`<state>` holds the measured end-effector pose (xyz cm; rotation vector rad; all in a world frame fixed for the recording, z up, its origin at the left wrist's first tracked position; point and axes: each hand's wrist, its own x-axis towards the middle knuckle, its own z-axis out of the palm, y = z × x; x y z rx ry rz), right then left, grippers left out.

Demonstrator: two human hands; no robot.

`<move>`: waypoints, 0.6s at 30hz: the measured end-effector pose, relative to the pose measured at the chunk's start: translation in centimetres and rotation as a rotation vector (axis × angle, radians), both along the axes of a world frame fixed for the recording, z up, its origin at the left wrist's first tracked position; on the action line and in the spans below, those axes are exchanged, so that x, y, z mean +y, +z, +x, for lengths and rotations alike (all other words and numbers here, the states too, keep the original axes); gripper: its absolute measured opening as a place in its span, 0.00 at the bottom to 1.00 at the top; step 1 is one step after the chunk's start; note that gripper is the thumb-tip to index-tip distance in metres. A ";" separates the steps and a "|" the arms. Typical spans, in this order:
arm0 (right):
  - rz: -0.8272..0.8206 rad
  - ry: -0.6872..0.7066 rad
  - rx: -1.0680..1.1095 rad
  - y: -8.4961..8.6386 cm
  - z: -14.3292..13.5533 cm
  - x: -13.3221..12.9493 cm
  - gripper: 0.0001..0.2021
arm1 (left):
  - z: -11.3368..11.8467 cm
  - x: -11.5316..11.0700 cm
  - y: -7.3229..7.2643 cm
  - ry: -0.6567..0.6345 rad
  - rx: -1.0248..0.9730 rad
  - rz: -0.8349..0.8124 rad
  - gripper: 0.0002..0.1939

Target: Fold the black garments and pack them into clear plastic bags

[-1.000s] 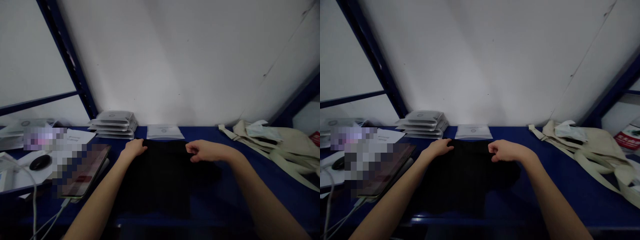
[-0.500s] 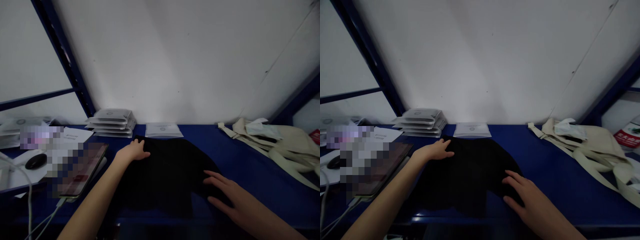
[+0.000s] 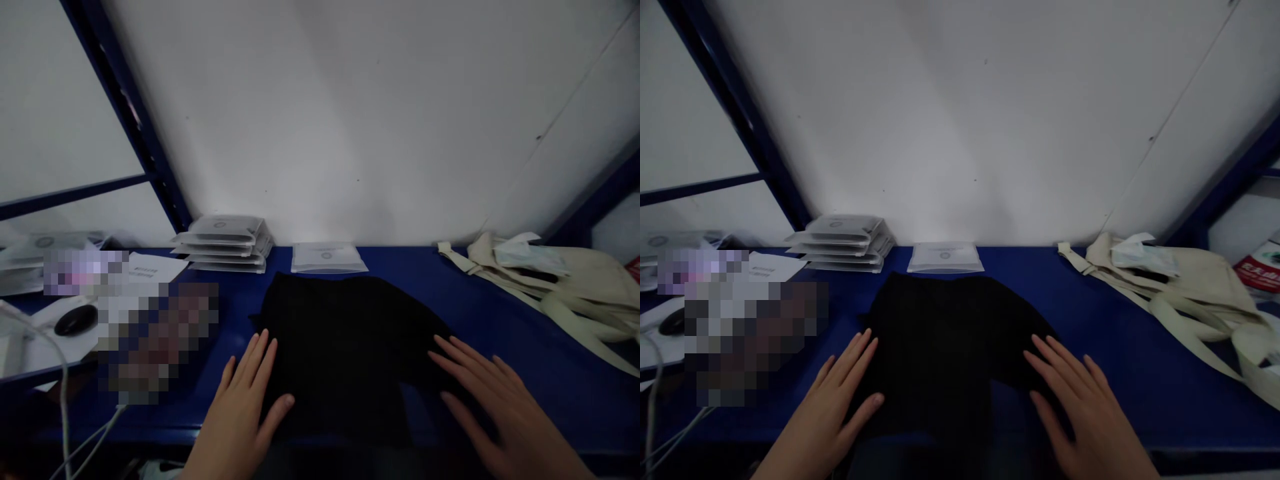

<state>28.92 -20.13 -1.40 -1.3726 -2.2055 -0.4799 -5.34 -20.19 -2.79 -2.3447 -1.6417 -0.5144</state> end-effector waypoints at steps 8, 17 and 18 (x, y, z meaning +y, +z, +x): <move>-0.122 0.226 -0.148 -0.1 -5.4 -2.6 0.28 | -0.5 -2.3 0.8 -0.174 0.149 0.188 0.32; 0.053 0.189 -0.068 -1.4 -2.7 -3.3 0.23 | -3.6 -3.2 -1.3 -0.209 0.033 0.351 0.25; 0.067 0.192 -0.038 -1.3 -2.7 -3.3 0.22 | -3.8 -3.4 -1.8 -0.201 -0.028 0.369 0.22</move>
